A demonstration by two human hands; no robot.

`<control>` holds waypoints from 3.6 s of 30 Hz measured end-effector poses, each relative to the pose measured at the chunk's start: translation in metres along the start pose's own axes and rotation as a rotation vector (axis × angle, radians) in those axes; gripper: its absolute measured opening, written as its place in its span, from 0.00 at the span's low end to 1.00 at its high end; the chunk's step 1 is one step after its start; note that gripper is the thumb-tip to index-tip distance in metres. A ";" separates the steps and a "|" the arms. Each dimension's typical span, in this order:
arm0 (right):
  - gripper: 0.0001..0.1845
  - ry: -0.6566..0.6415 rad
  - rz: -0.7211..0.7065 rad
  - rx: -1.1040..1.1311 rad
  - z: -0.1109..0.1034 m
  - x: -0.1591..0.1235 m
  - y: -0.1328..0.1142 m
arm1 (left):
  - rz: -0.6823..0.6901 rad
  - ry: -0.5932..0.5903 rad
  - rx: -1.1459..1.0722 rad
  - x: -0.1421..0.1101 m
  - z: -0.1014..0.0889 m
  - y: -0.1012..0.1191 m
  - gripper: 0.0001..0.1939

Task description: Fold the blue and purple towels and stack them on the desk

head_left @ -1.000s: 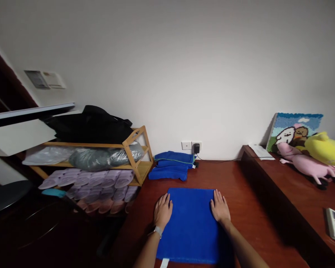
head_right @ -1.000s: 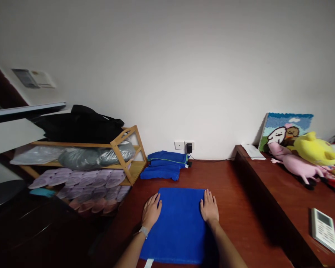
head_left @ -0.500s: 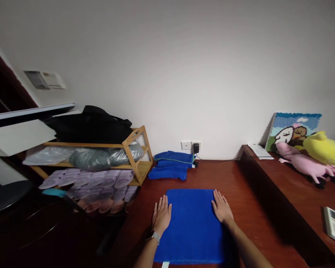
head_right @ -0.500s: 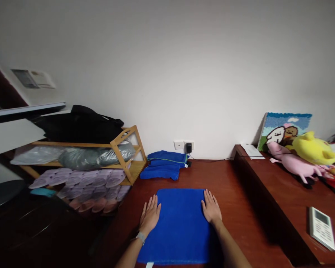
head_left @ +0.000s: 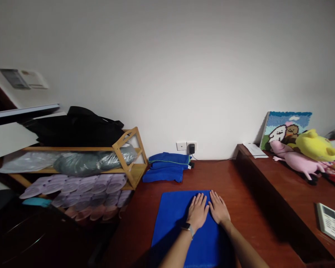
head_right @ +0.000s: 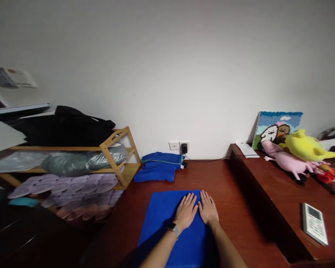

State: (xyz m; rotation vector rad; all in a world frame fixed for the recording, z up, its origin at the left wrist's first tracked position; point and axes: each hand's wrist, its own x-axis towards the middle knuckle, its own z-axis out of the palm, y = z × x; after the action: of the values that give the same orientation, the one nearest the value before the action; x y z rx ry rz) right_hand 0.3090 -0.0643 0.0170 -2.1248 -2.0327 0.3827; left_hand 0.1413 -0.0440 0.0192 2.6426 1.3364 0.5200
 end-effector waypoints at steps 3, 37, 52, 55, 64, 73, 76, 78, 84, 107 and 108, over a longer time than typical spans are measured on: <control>0.36 -0.001 -0.009 -0.009 0.000 0.001 0.000 | -0.012 -0.024 -0.023 0.002 0.014 0.007 0.29; 0.36 0.033 0.023 0.026 -0.004 -0.001 -0.006 | -0.418 0.031 0.237 -0.080 -0.046 -0.165 0.36; 0.36 0.026 0.025 0.039 -0.007 0.000 -0.007 | -0.037 0.095 0.095 -0.013 -0.024 -0.035 0.28; 0.36 0.018 0.017 0.014 -0.008 -0.001 -0.006 | 0.021 0.052 0.010 -0.001 -0.004 0.005 0.25; 0.36 0.037 0.019 0.019 -0.002 0.000 -0.004 | -0.293 -0.028 0.168 -0.047 -0.037 -0.109 0.29; 0.36 0.055 0.009 -0.003 0.003 0.001 -0.002 | -0.406 0.033 0.236 -0.075 -0.049 -0.163 0.35; 0.36 0.052 0.012 -0.018 0.001 0.000 -0.003 | -0.403 0.039 0.230 -0.074 -0.048 -0.160 0.35; 0.36 0.052 0.013 -0.023 0.000 0.000 -0.004 | -0.405 0.039 0.228 -0.073 -0.049 -0.160 0.35; 0.36 0.065 0.008 -0.021 0.001 0.000 -0.003 | -0.402 0.053 0.221 -0.073 -0.049 -0.161 0.35; 0.36 0.046 0.017 -0.002 -0.001 0.000 -0.004 | -0.419 0.069 0.227 -0.072 -0.038 -0.170 0.39; 0.36 0.046 0.018 0.000 0.000 0.000 -0.004 | -0.416 0.074 0.229 -0.072 -0.037 -0.170 0.39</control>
State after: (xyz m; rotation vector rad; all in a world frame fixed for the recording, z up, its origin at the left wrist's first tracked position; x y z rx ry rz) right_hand 0.3049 -0.0641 0.0185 -2.1332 -1.9893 0.3335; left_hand -0.0399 -0.0012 -0.0095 2.4160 2.0089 0.4302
